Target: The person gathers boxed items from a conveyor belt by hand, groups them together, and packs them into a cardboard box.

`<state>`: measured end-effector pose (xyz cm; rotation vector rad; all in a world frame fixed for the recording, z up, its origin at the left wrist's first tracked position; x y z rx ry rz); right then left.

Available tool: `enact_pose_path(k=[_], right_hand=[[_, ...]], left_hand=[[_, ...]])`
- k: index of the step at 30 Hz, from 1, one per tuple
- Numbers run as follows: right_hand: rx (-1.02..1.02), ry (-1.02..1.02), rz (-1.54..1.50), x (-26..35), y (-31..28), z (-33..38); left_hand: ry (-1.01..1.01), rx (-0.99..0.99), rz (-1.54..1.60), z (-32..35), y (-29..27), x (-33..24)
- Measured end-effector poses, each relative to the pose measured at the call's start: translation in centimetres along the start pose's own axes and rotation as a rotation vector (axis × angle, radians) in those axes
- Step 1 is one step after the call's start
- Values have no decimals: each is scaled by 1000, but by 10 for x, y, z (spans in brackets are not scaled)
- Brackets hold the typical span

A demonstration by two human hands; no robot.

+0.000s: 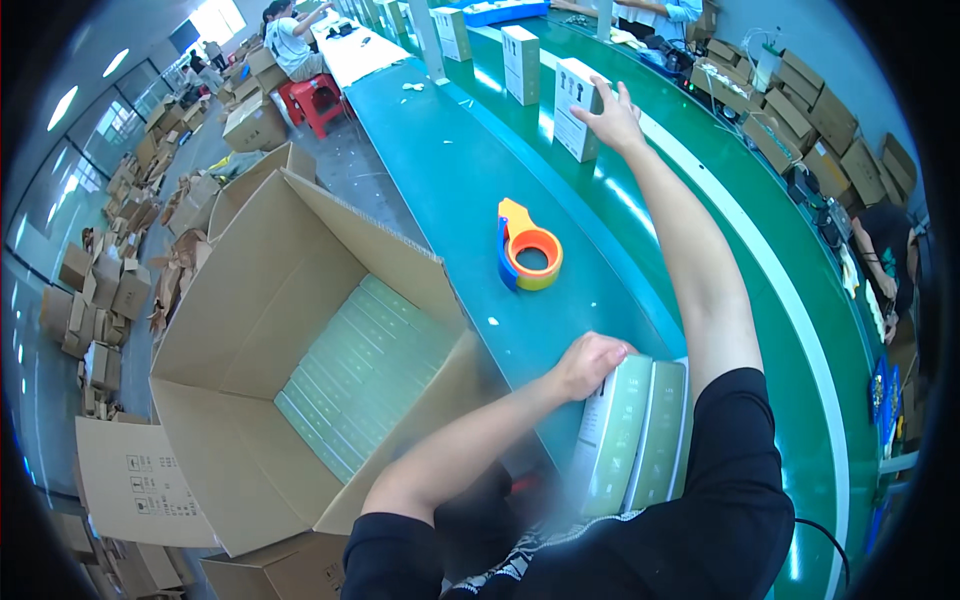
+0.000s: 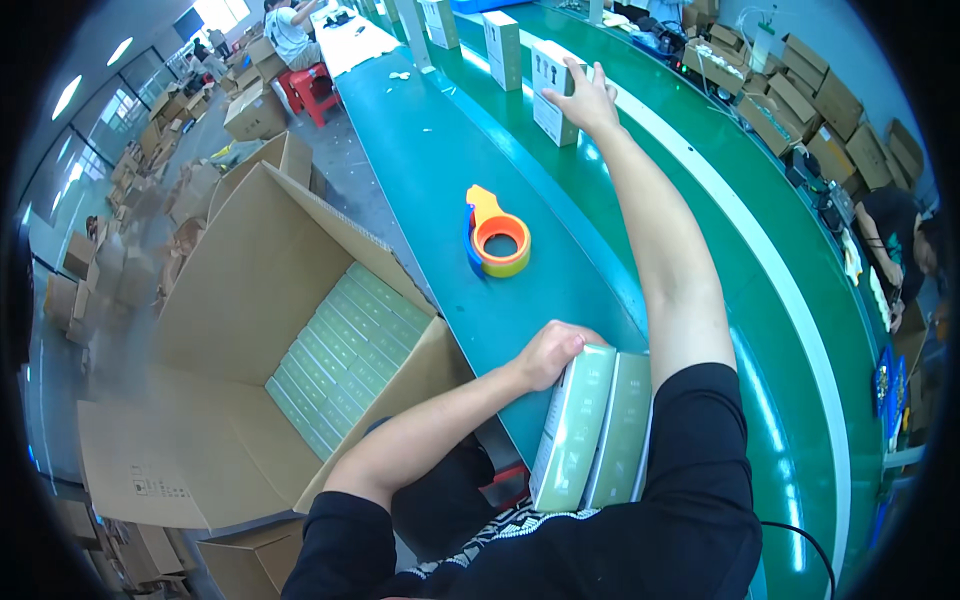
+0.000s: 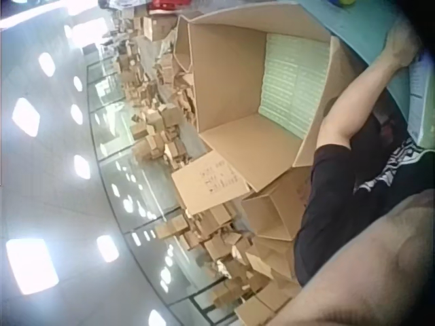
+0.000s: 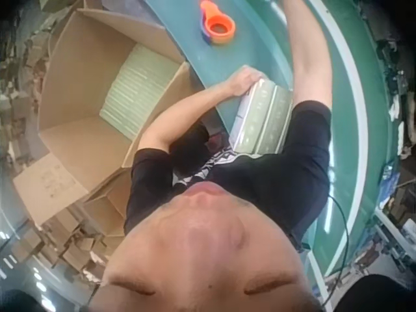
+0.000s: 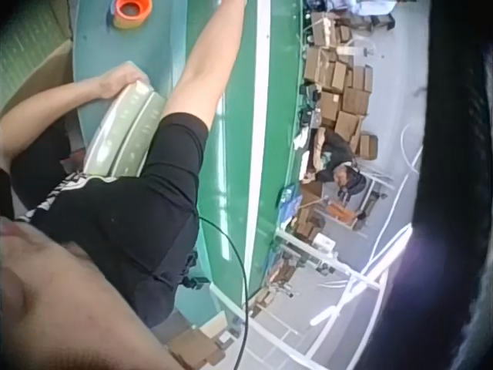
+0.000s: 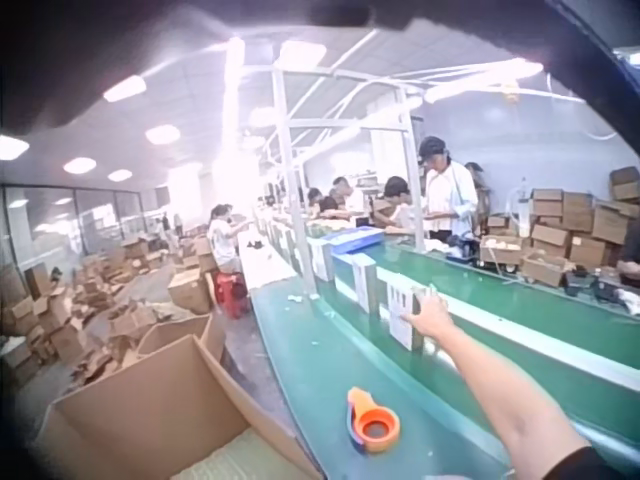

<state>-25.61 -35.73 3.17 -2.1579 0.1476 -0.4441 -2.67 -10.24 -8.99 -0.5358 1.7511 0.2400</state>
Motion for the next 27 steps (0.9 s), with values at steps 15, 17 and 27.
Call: enact_pose_path(k=[15,17,27], right_hand=[[343,-272,-146,96,-174,118],[779,-291,-28,103,-144,157],[896,8,-612,-40,-193,273]], left_hand=[[294,-1009,-161,35,-127,-91],[113,-1035,-127,38,-124,-86],[-359,-276,599,46,3,-43]])
Point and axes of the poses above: each hand's wrist, its own z-axis away from the middle knuckle, its own y-axis out of the palm, x = y × z, the point moved 5 cm from there along -z, towards the middle knuckle, and after that the axes turned 4 degrees about -y, right-handed, at the moved point
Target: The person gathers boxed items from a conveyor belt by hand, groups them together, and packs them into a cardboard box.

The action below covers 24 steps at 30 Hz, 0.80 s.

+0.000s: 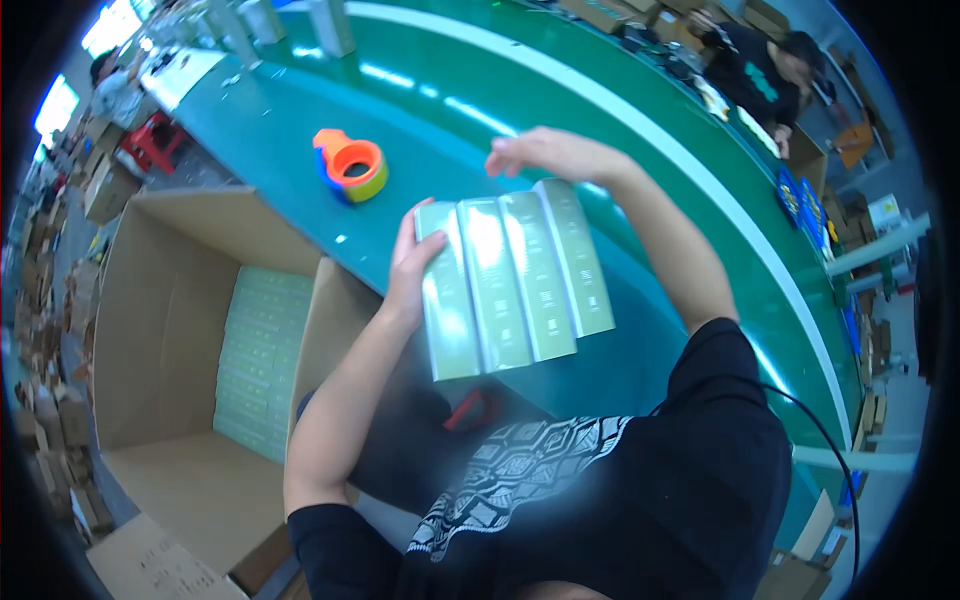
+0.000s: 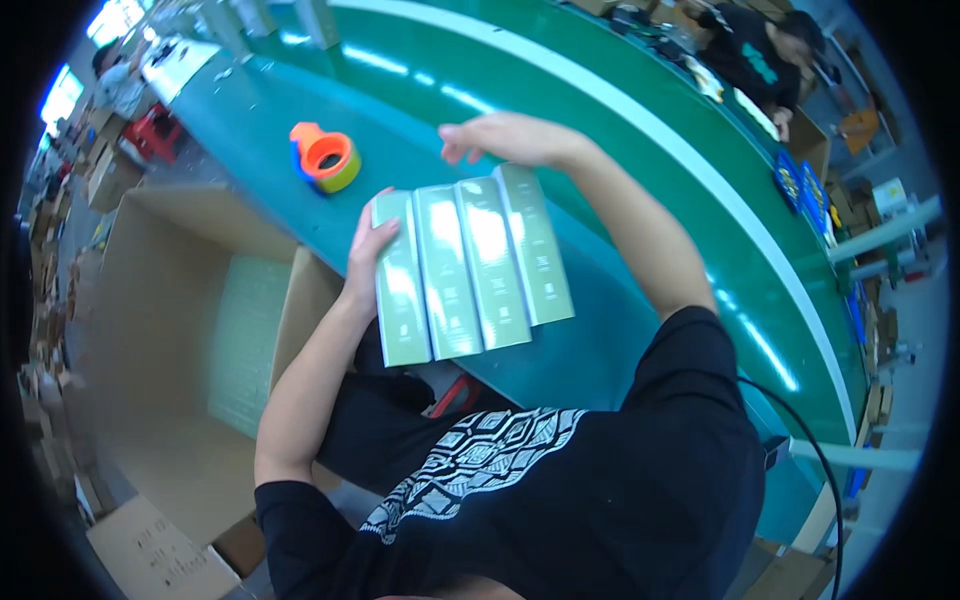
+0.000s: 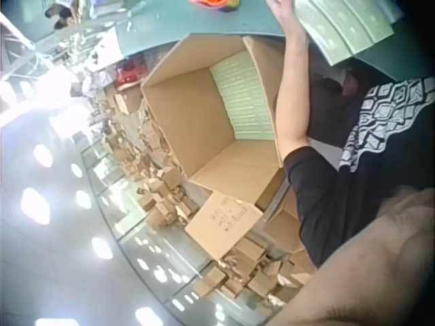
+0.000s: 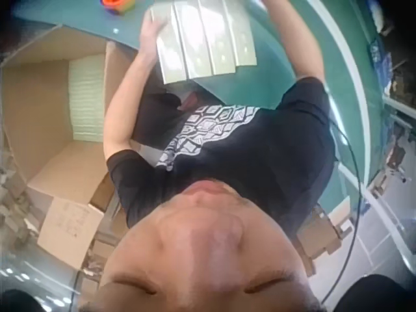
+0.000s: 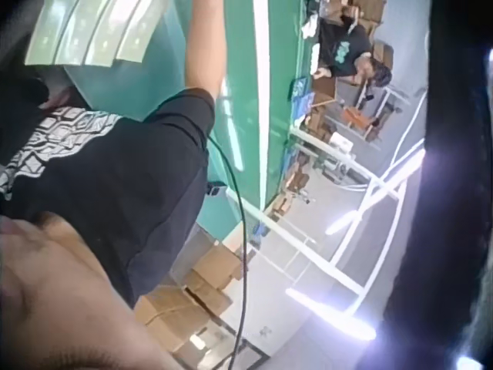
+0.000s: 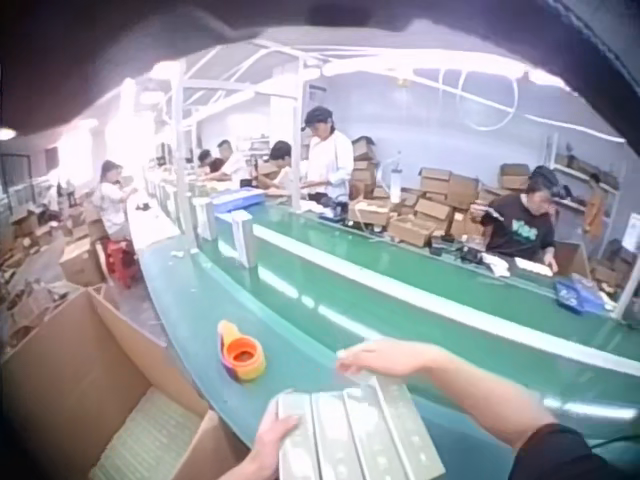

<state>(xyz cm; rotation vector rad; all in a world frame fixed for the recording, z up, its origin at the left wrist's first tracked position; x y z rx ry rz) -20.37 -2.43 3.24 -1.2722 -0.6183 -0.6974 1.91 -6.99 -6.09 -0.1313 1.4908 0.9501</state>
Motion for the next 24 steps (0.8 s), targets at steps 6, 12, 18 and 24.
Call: enact_pose_path(k=[6,12,18,24], right_hand=[[-266,-208,-95,-34,36,53],[-383,23,66,-29,23,138],[-525,106,20,-65,29,172],[-790,-21,-714,-95,19,207]], left_hand=[[-59,83,121,-9,4,14],[-131,127,123,-1,77,47],[-124,203,53,-7,84,71],[137,287,-379,-33,97,56]])
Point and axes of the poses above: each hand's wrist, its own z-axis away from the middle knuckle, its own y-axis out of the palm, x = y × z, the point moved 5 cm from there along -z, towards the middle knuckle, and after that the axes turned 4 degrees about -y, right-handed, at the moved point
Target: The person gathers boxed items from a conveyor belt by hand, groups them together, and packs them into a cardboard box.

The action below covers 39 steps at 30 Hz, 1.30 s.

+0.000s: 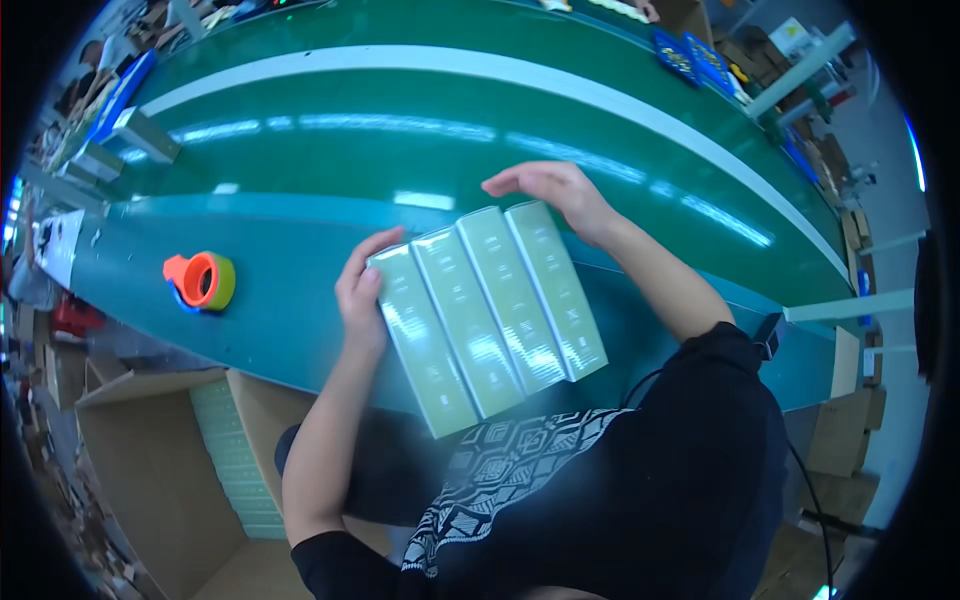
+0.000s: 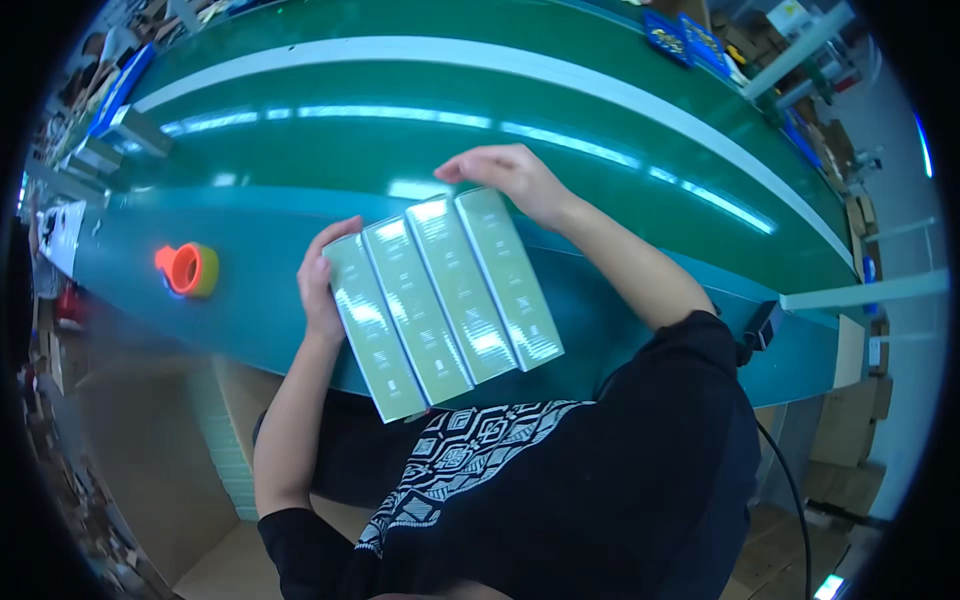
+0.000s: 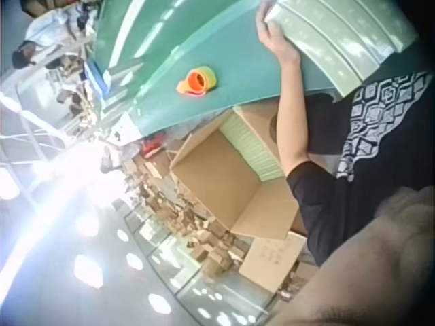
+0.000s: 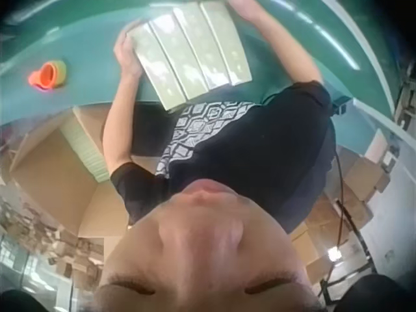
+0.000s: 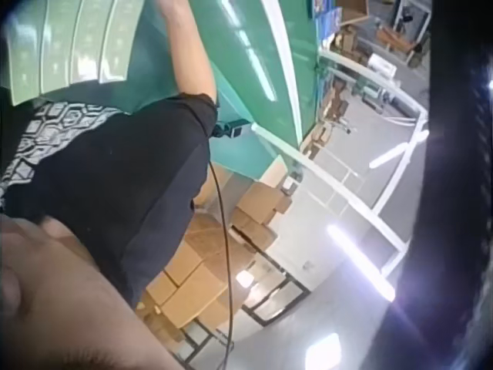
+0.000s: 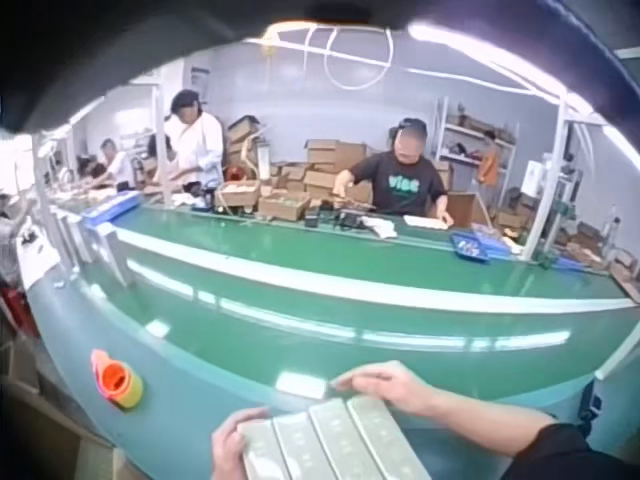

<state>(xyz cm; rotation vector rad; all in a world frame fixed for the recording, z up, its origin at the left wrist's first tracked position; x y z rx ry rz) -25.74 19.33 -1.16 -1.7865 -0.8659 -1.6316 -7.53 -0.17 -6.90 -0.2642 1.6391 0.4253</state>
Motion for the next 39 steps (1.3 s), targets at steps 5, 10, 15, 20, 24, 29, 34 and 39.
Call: enact_pose_path(k=[5,10,15,20,24,29,34,39], right_hand=[[67,121,109,-24,10,10],[108,151,199,-25,-2,9],[183,10,328,-28,13,3],[107,92,314,-7,15,25],[112,95,283,-10,13,30],[97,124,311,-14,11,31],[104,46,339,-12,1,47],[229,54,308,-18,15,28]], left_hand=[[-50,22,160,0,-5,19],[-57,15,206,-4,5,15],[11,-87,161,2,-16,42],[-31,-34,139,11,-9,23],[-49,-14,136,15,2,25],[-53,-14,251,21,15,22],[-51,76,355,23,24,33],[19,103,246,24,0,47]])
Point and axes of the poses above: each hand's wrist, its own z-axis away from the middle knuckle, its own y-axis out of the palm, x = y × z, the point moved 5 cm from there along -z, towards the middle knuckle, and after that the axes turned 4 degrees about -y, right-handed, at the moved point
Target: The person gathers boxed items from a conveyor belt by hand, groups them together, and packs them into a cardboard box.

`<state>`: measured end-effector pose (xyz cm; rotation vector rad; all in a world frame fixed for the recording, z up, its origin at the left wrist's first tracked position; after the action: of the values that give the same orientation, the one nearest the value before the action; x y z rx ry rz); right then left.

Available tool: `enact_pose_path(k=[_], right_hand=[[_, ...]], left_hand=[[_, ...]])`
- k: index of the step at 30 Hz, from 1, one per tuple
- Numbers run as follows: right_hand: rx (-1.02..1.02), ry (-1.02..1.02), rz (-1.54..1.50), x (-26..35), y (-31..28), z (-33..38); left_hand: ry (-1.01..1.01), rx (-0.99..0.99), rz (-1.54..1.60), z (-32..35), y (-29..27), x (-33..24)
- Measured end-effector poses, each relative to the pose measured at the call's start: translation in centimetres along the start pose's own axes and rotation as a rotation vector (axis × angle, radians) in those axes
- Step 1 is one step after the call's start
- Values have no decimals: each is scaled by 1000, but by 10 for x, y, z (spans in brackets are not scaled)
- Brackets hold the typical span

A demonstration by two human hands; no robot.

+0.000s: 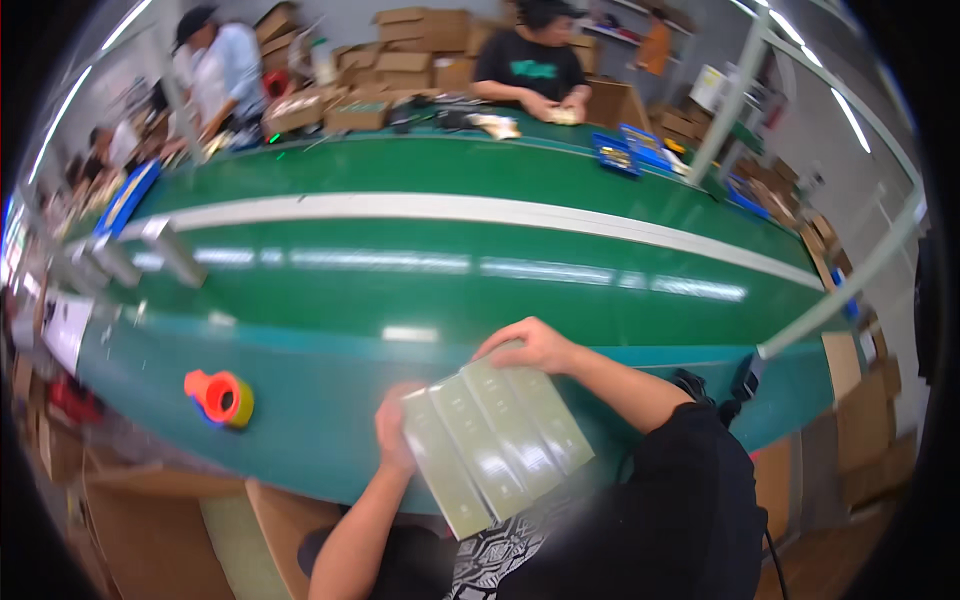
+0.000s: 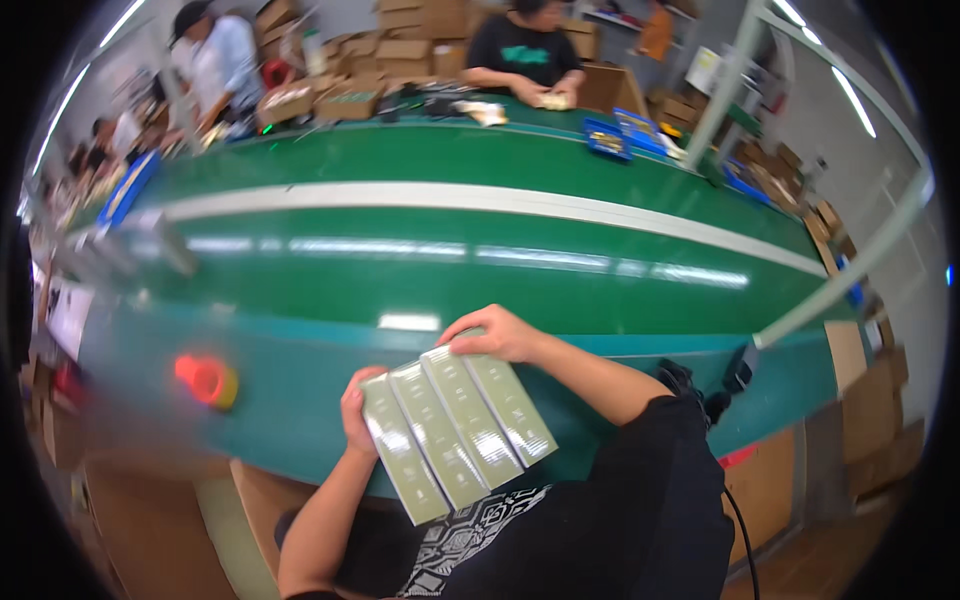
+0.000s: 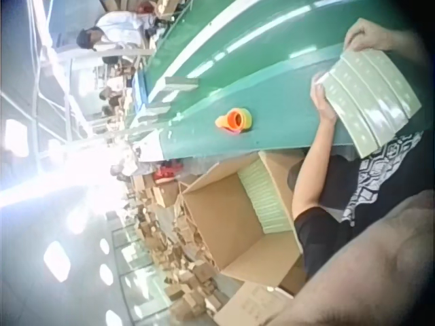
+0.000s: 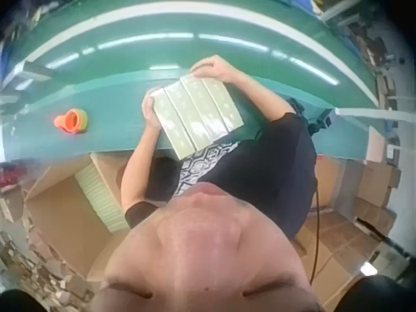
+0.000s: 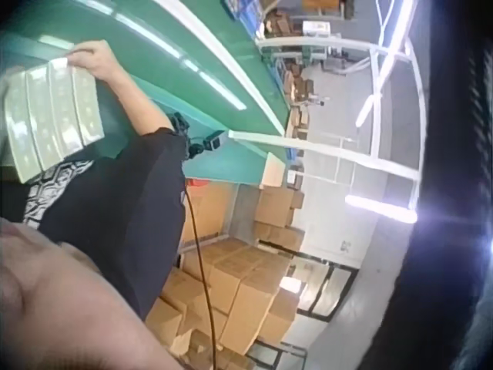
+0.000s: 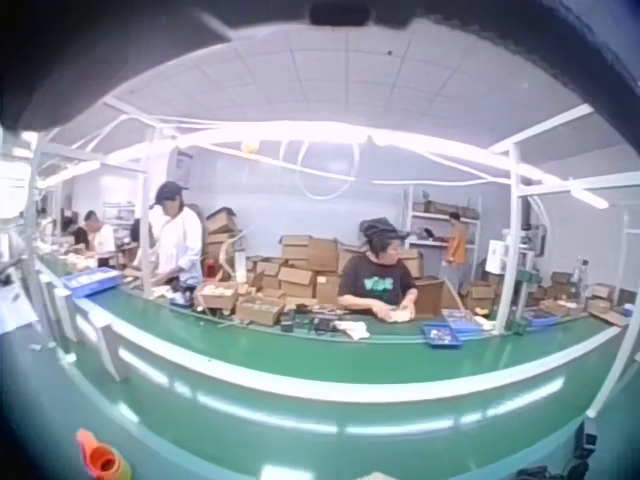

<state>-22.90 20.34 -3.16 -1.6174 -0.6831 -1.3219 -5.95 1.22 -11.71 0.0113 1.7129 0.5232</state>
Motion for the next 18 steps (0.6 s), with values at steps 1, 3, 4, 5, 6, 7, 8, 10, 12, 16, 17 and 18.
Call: enact_pose_path(k=[1,3,4,5,6,7,8,10,12,16,17,18], right_hand=[[58,-14,27,-3,1,-1],[160,-73,-164,9,-16,16],[114,-2,-207,12,-22,13],[-4,2,-118,9,-36,3],[1,-145,-136,23,-41,-10],[-10,-298,-154,41,-45,-27],[52,-301,-154,49,-42,-48],[-92,-301,129,68,-39,-100],[-11,-329,146,94,6,-160],[197,-393,524,118,83,-284],[176,-417,587,119,98,-314],[148,-437,653,119,109,-342]], left_hand=[[-12,0,-11,2,10,-12],[1,-17,7,-8,34,-25],[36,-30,25,-15,31,-22],[71,-46,-6,-19,27,-22],[104,-42,-32,-23,21,-25],[133,-108,-35,-29,10,-33],[111,-128,-40,-31,5,-36],[101,-184,-43,-31,-7,-42],[86,-260,-76,-34,-27,-41],[1,-350,-345,-34,-28,-56],[-45,-365,-471,-34,-27,-60],[-46,-374,-476,-34,-25,-64]])
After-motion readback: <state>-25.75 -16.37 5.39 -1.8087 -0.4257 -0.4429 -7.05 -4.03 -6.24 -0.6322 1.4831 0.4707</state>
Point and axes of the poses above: each hand's wrist, its own z-axis away from the middle knuckle, its own y-axis out of the palm, x = y × z, the point moved 5 cm from there along -z, towards the middle knuckle, and after that the axes turned 4 degrees about -y, right-handed, at the moved point
